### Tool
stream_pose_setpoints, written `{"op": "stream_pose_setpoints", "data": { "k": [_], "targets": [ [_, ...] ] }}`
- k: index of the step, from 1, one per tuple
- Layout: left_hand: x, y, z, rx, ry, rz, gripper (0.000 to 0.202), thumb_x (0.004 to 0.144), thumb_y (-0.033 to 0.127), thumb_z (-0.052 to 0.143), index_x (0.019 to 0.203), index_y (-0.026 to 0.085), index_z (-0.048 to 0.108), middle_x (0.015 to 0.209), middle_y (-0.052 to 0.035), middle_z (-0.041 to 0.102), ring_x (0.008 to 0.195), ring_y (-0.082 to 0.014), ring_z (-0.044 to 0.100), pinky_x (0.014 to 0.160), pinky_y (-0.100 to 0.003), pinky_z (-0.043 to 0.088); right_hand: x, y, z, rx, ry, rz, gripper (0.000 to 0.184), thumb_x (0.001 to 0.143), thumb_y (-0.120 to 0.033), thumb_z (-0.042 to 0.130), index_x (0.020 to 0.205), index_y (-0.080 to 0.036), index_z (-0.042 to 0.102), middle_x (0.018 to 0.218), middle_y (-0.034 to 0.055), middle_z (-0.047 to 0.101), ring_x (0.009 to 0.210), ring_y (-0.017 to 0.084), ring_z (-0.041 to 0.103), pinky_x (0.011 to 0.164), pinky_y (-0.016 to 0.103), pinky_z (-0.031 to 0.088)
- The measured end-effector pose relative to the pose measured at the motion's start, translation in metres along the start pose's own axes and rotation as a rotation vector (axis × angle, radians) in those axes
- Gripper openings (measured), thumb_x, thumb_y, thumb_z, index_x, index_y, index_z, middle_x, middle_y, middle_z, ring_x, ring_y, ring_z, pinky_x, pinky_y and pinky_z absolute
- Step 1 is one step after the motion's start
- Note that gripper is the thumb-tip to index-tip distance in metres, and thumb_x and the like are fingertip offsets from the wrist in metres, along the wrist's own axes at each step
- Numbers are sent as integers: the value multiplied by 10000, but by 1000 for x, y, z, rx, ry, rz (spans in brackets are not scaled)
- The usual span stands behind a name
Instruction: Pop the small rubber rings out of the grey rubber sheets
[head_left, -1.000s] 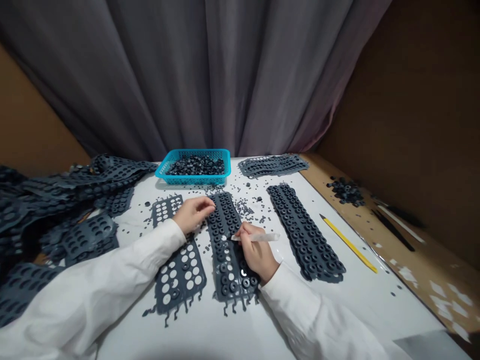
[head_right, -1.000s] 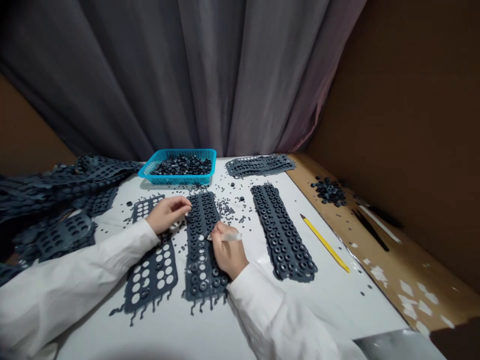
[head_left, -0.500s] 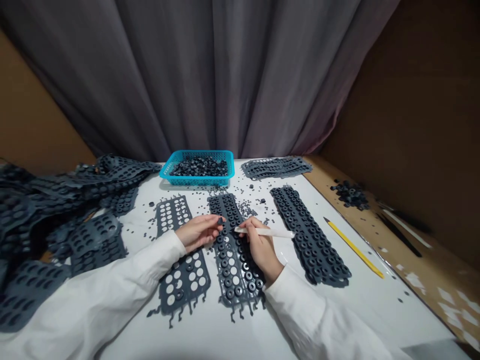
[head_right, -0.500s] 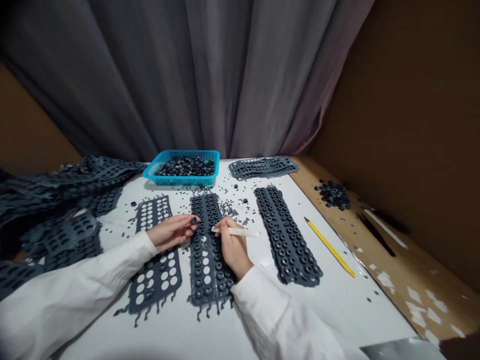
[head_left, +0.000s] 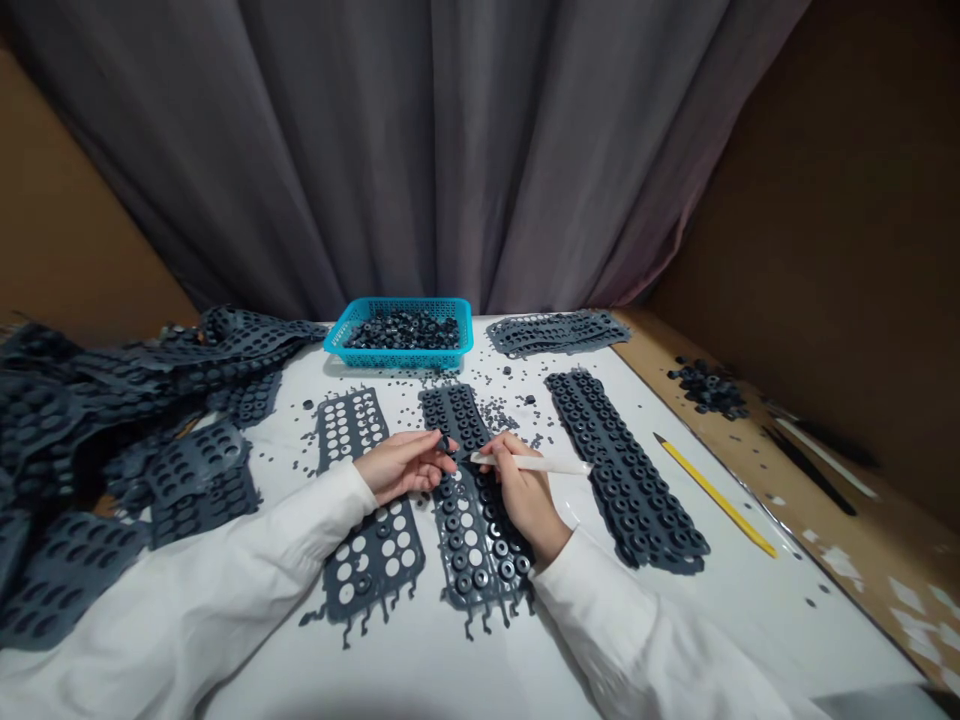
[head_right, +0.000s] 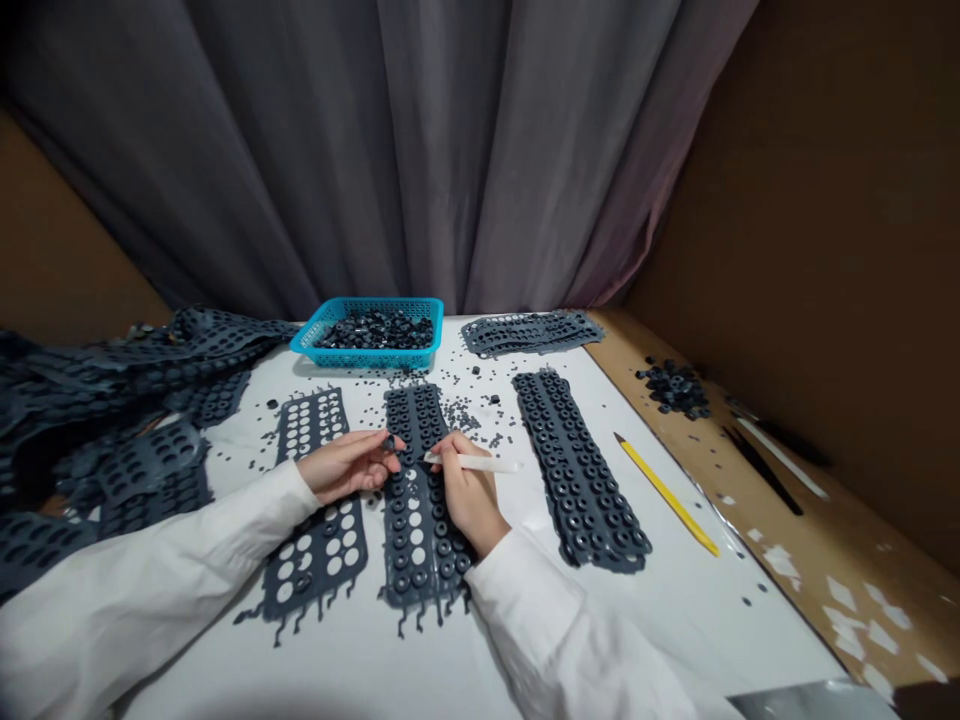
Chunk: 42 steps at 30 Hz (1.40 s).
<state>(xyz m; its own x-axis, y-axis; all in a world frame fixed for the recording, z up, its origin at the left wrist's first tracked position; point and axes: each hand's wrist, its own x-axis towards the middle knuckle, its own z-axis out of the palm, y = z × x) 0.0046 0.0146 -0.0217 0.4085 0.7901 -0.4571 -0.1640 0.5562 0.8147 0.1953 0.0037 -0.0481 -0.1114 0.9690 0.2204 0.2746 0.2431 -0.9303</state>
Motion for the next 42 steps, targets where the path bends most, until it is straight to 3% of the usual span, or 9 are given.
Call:
{"op": "stream_pose_setpoints", "data": {
  "k": [6,11,17,23,27,31,35,37,42],
  "targets": [
    [-4,12,-3,480,139,294,137,641,111,528,773,139,546,704,6,585,546,-79,524,485,-184,384,1,-2,0,-24,-17,-15,288,890,-303,361,720,-190,564,625,-9,579,623,142,546,612,254,392],
    [2,18,-1,665,127,261,246,620,112,402,813,145,550,596,45,451,467,-70,398,450,-189,296,2,-1,1,-40,-56,-28,284,893,-288,356,721,-191,560,646,-6,584,650,142,557,631,257,396],
    [13,19,13,1440,73,551,130,648,176,560,768,142,599,680,-4,507,637,-134,476,594,-236,381,1,1,1,-63,-66,-53,287,896,-283,350,717,-190,554,639,-6,572,640,143,546,616,256,389],
    [23,25,29,1753,-72,473,103,675,147,598,766,125,641,759,-81,586,716,-206,567,648,-280,426,-1,1,2,-129,-88,-120,271,901,-252,344,694,-195,510,658,3,565,657,150,536,619,253,374],
    [25,22,32,1850,-82,444,107,726,85,539,765,114,635,798,-110,610,751,-227,593,674,-299,432,-2,2,2,-160,-77,-141,261,898,-231,328,700,-198,493,671,11,557,659,155,523,617,255,369],
    [27,19,13,1607,-98,560,98,767,132,518,733,133,610,743,-67,612,723,-179,572,673,-267,423,-3,2,2,-197,-90,-155,251,893,-215,321,701,-197,482,661,16,546,648,158,519,616,259,368],
    [25,26,-19,959,272,589,130,753,269,571,731,143,594,686,-16,601,622,-125,527,596,-226,405,-5,0,1,-207,-87,-148,246,882,-211,329,702,-191,497,655,20,553,650,159,527,618,259,371],
    [23,28,-28,604,352,480,180,720,306,609,751,130,592,639,3,578,517,-88,468,490,-194,362,-4,-1,1,-182,-85,-125,245,875,-216,339,709,-190,517,666,19,570,663,157,535,618,254,373],
    [21,23,-22,-55,246,119,99,711,182,600,735,95,559,606,-13,559,450,-50,451,408,-135,343,14,-8,0,-69,-22,-56,265,865,-256,360,674,-193,532,653,0,579,656,146,541,609,244,379]
  ]
}}
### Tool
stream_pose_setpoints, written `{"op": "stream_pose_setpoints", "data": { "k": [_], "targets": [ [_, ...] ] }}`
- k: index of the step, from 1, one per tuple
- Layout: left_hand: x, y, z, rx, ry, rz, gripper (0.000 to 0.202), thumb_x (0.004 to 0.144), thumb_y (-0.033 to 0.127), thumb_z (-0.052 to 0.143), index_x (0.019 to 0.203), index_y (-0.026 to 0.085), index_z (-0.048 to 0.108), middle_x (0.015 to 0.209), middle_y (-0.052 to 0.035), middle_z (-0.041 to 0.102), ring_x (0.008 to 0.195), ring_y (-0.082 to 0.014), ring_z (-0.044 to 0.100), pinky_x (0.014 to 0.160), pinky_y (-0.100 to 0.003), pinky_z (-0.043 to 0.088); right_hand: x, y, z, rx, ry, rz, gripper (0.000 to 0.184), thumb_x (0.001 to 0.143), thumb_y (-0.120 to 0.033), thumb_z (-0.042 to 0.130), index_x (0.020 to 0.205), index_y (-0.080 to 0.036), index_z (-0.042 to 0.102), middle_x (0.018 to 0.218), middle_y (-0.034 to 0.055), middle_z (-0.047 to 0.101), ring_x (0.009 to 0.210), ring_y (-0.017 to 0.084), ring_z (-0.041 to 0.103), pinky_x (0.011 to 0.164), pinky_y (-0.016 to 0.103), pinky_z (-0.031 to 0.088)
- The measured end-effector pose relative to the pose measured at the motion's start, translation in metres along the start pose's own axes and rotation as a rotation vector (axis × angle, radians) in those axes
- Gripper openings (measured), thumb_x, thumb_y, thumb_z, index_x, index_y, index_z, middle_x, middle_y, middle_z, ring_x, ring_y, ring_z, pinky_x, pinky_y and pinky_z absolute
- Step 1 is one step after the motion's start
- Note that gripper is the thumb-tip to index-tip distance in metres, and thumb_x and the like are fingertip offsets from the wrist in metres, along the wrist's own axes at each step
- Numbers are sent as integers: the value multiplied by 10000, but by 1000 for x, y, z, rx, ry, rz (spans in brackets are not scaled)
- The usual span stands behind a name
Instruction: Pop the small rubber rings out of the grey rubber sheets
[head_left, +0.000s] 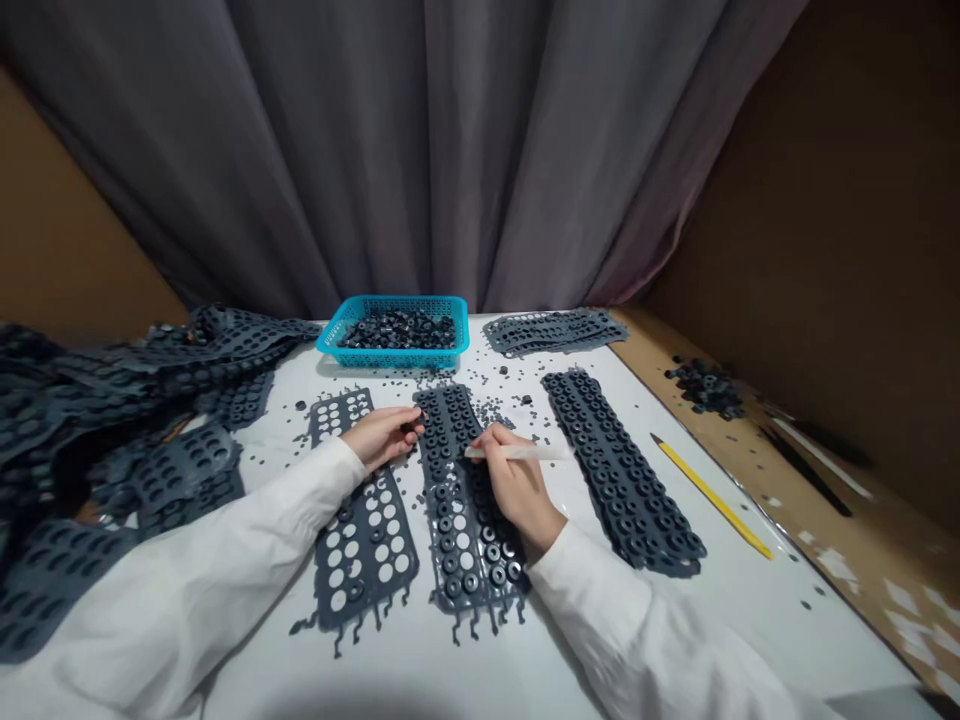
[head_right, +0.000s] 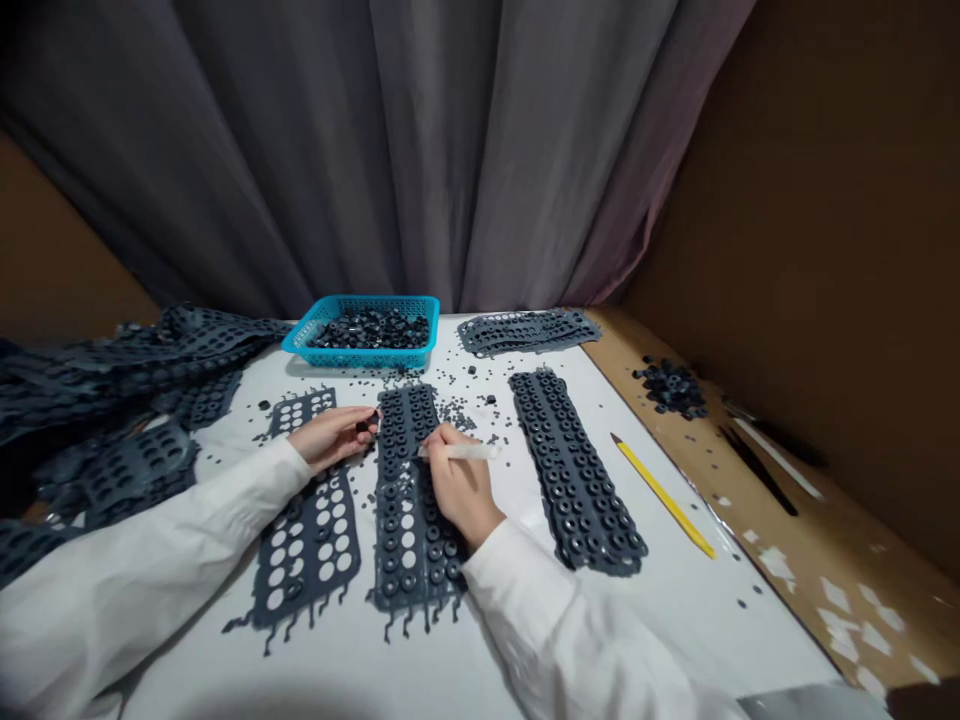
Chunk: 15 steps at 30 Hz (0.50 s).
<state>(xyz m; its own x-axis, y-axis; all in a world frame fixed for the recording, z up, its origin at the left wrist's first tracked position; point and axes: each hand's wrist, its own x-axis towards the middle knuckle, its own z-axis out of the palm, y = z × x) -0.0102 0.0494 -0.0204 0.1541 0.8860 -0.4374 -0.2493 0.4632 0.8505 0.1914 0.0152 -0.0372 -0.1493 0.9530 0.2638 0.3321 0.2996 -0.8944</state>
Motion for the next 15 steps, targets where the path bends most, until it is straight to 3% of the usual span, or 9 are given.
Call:
{"op": "stream_pose_setpoints", "data": {
  "k": [3,6,11,15],
  "targets": [
    [0,-3,8,-168,-3,-114,46,746,116,502,729,95,539,596,-37,563,455,-68,489,416,-141,395,14,1,2,61,77,21,274,857,-263,369,637,-195,518,599,-14,553,612,140,534,584,242,375],
    [3,-2,11,-210,-9,-142,98,720,66,449,753,106,532,606,-46,571,478,-89,522,429,-158,428,18,8,6,84,67,24,292,859,-280,378,615,-193,514,569,-16,541,582,139,530,565,244,371],
    [6,-2,10,-112,-37,-105,234,598,21,436,787,111,541,679,-42,587,528,-97,545,490,-191,460,10,18,11,94,-6,29,319,874,-324,390,604,-191,497,557,-19,534,571,135,530,564,242,373],
    [6,-5,10,38,-73,-43,159,622,114,494,773,130,542,628,6,527,513,-84,498,487,-189,410,10,18,11,81,-23,43,324,885,-330,387,622,-187,510,573,-16,545,587,134,537,573,241,374]
  ]
}}
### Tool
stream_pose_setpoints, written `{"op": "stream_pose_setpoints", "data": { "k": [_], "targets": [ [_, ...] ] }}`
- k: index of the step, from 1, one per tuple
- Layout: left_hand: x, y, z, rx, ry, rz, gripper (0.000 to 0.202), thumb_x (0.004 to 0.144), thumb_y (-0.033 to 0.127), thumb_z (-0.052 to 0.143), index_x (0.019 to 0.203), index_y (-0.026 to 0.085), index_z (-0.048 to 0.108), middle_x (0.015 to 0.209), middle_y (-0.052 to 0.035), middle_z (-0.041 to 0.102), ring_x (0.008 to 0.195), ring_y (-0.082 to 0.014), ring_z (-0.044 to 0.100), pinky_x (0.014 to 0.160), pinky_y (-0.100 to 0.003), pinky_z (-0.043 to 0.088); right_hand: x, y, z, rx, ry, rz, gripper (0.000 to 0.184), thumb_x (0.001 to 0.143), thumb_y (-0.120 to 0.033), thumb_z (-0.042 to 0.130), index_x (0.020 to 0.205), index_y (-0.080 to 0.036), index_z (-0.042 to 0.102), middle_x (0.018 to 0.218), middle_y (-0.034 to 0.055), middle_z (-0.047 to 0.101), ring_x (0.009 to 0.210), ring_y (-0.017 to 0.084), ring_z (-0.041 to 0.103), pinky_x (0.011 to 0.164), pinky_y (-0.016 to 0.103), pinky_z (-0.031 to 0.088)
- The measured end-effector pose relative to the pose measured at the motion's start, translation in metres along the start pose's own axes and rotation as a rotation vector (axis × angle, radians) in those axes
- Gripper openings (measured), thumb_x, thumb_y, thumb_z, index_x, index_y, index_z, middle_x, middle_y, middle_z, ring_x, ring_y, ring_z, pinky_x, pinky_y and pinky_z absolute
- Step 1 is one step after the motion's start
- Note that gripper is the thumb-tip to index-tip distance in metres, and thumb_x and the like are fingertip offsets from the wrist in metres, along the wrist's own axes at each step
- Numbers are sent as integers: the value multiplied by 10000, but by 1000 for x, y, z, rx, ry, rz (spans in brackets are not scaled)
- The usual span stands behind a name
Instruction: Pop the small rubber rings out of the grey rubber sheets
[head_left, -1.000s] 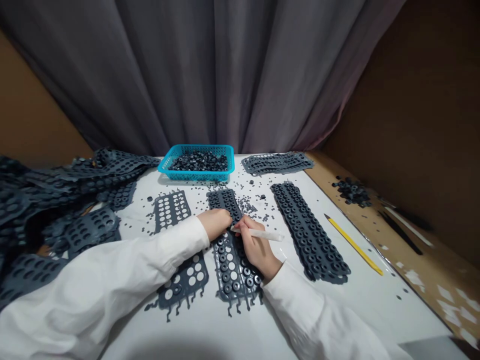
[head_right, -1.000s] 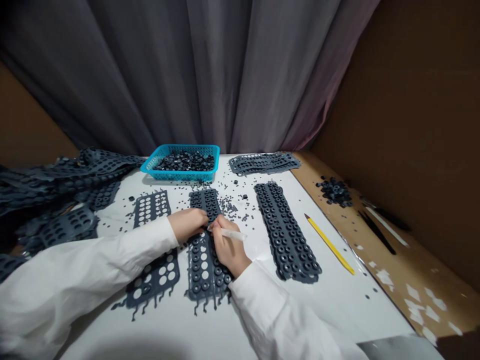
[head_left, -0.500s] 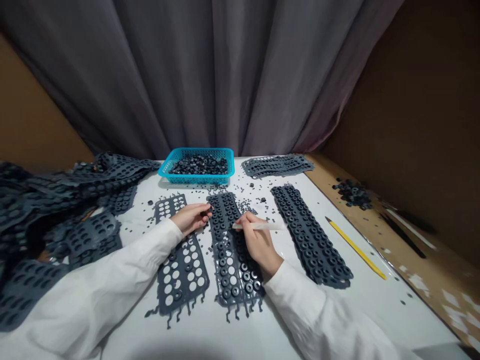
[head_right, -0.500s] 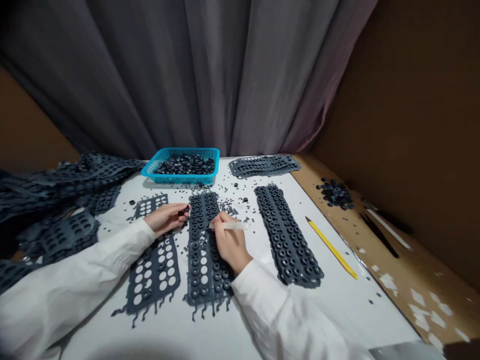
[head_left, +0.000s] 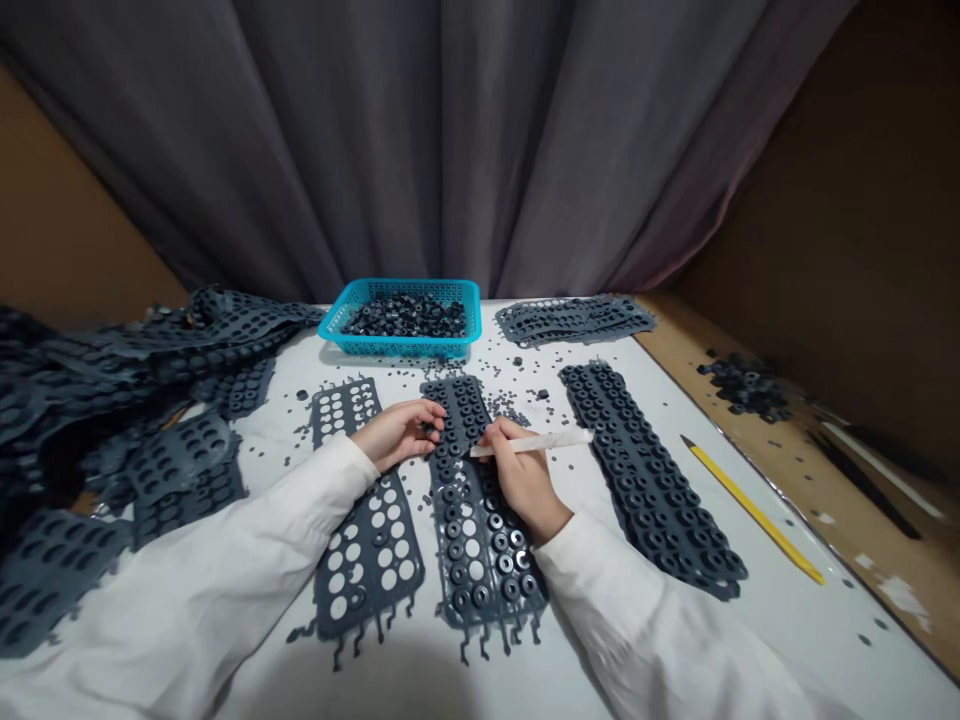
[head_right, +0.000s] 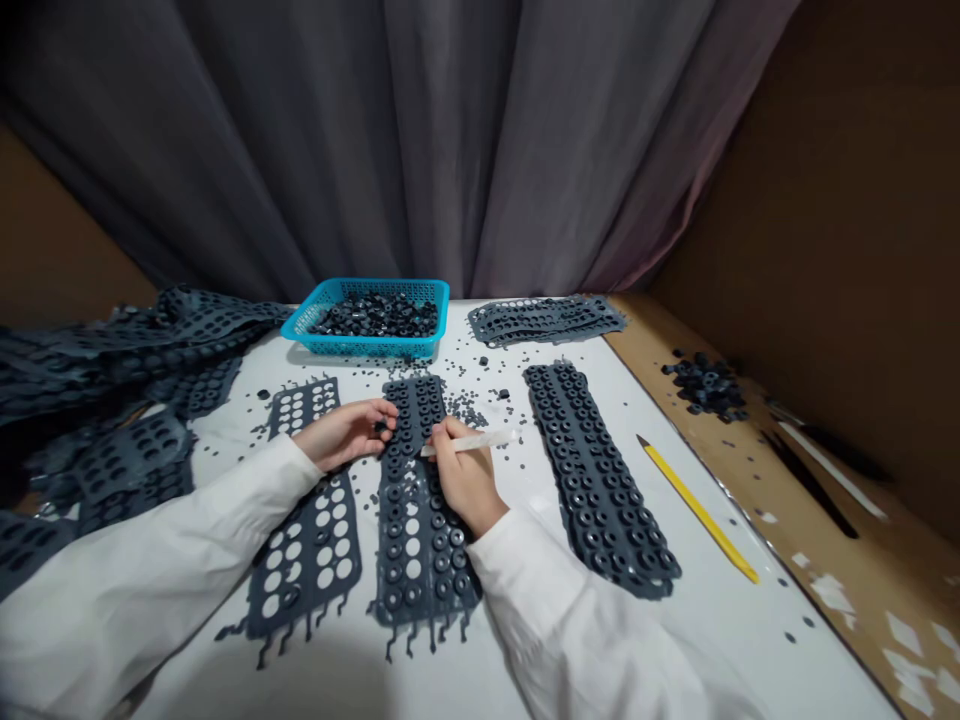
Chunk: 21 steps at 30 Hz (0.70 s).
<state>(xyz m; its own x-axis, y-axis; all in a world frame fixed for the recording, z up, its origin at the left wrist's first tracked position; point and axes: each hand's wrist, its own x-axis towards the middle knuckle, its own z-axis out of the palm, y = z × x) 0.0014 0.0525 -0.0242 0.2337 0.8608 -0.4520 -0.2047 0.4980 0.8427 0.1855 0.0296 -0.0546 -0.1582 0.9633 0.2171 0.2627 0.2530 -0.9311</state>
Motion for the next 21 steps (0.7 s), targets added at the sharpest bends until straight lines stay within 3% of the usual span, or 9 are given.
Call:
{"op": "stream_pose_setpoints", "data": {
  "k": [3,6,9,15,21],
  "targets": [
    [-3,-1,2,451,-26,202,104,645,191,562,737,146,554,578,36,476,510,-86,449,486,-192,359,1,-1,0,-16,-4,8,325,891,-334,386,632,-187,518,582,-16,546,597,134,537,578,243,370],
    [-9,0,7,991,-59,475,114,643,188,597,750,149,591,676,10,534,632,-119,496,594,-227,391,1,-1,-1,-15,-4,2,320,895,-326,387,635,-189,512,591,-20,545,604,130,530,583,240,368],
    [-12,1,14,1312,-99,631,132,665,166,583,794,145,598,715,-10,542,679,-140,509,641,-247,400,1,-2,-1,-27,3,-15,320,902,-317,378,633,-191,495,590,-24,536,603,127,521,586,241,361],
    [-12,6,28,1642,-129,593,147,697,158,535,824,133,604,792,-65,577,734,-191,551,675,-287,429,1,-4,-1,-147,-11,-76,326,912,-312,357,646,-188,498,609,-14,534,609,131,509,594,252,343],
    [-10,11,34,1739,-145,543,154,687,160,537,811,140,626,784,-75,601,738,-210,577,685,-300,448,1,-2,-2,-152,-6,-74,328,920,-321,340,666,-190,500,625,-11,546,619,132,517,595,250,342]
  ]
}}
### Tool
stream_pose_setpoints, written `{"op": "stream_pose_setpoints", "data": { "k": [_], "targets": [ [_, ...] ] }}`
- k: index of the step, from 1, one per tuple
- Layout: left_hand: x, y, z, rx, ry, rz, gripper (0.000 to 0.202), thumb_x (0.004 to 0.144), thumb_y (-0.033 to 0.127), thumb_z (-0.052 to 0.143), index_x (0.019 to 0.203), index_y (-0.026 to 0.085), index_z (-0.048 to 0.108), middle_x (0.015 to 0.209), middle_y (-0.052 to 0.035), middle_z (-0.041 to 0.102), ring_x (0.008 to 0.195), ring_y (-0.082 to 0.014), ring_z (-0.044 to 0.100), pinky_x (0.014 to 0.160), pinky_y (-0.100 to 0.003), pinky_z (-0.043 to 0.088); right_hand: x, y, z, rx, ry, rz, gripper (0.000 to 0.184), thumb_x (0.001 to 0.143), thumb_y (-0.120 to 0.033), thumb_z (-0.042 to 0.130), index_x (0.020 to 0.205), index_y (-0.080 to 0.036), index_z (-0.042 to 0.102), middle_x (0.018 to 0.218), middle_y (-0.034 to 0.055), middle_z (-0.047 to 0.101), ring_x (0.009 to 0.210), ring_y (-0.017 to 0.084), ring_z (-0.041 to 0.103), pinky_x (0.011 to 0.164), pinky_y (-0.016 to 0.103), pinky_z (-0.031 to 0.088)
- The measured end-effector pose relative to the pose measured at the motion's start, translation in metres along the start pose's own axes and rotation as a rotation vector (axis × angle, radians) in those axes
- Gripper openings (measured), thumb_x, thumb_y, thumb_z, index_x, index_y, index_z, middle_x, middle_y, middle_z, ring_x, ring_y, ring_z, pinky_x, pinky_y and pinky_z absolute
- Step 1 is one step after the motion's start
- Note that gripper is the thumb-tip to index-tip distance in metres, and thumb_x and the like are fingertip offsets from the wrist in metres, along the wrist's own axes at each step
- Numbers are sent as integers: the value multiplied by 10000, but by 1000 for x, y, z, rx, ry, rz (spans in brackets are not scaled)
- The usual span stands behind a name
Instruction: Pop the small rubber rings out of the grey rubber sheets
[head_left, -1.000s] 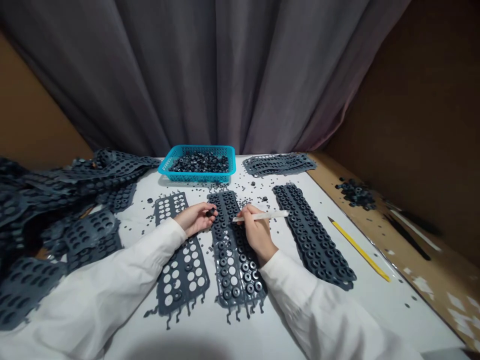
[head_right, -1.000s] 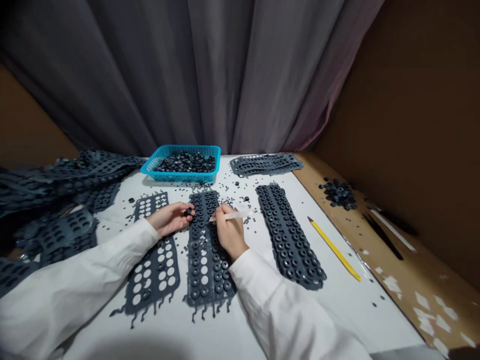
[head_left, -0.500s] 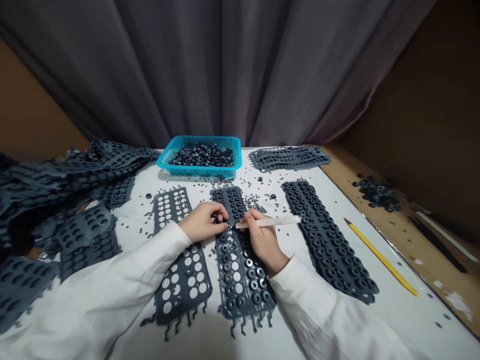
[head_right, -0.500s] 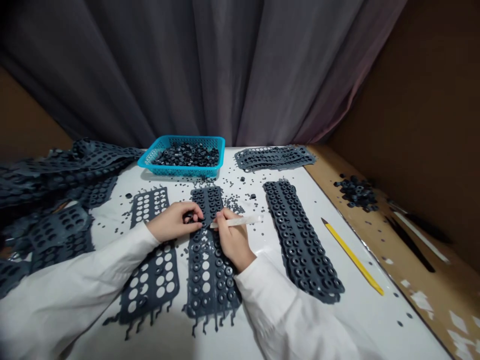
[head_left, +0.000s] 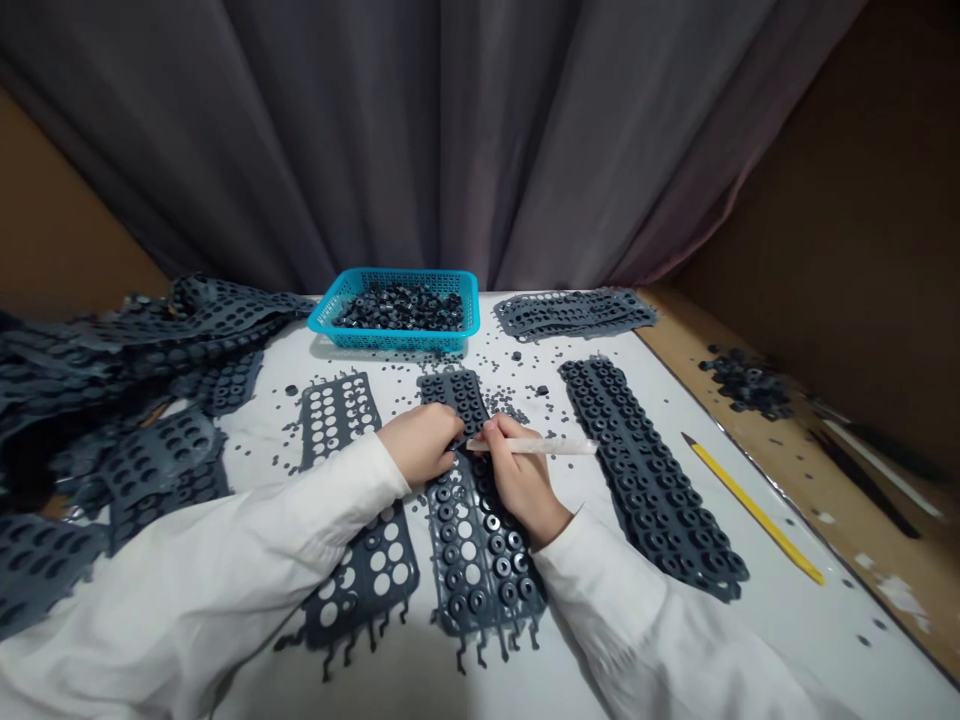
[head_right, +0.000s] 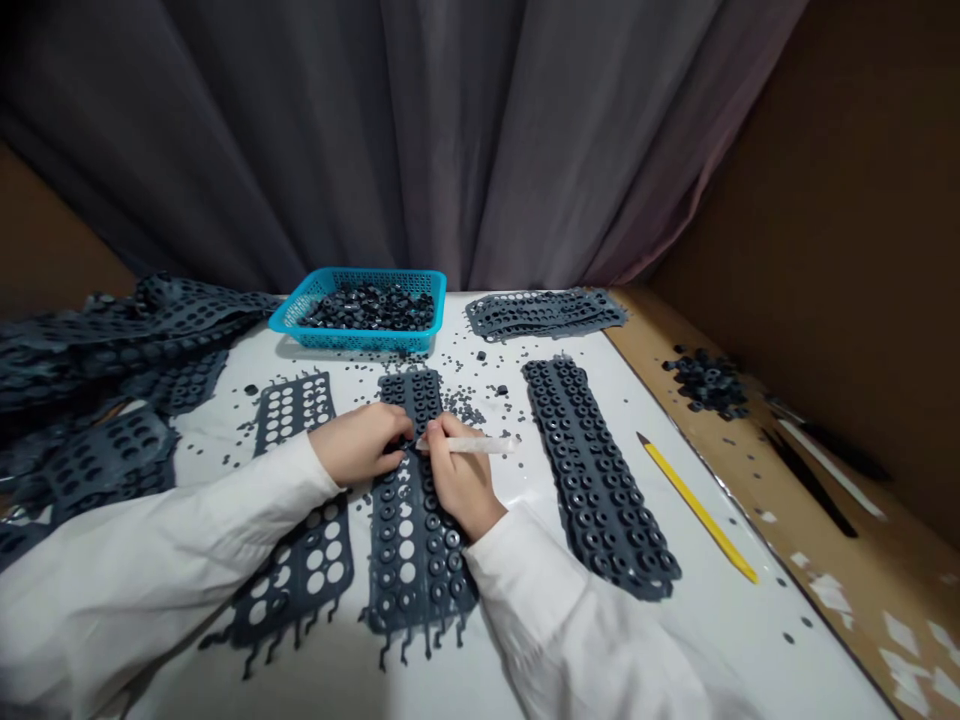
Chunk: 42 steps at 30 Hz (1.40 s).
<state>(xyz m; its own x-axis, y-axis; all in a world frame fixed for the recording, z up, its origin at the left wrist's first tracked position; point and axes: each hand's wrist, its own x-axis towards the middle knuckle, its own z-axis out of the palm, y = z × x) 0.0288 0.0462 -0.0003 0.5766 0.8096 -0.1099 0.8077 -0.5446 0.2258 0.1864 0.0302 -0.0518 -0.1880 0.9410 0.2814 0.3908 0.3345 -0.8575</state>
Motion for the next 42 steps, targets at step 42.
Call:
{"op": "stream_pose_setpoints", "data": {
  "k": [42],
  "targets": [
    [9,-32,2,-276,104,63,82,620,164,625,697,159,596,568,22,495,552,-122,461,543,-227,338,9,-6,4,-105,30,1,296,890,-314,350,645,-200,468,597,-14,516,590,137,482,551,246,325]
  ]
}}
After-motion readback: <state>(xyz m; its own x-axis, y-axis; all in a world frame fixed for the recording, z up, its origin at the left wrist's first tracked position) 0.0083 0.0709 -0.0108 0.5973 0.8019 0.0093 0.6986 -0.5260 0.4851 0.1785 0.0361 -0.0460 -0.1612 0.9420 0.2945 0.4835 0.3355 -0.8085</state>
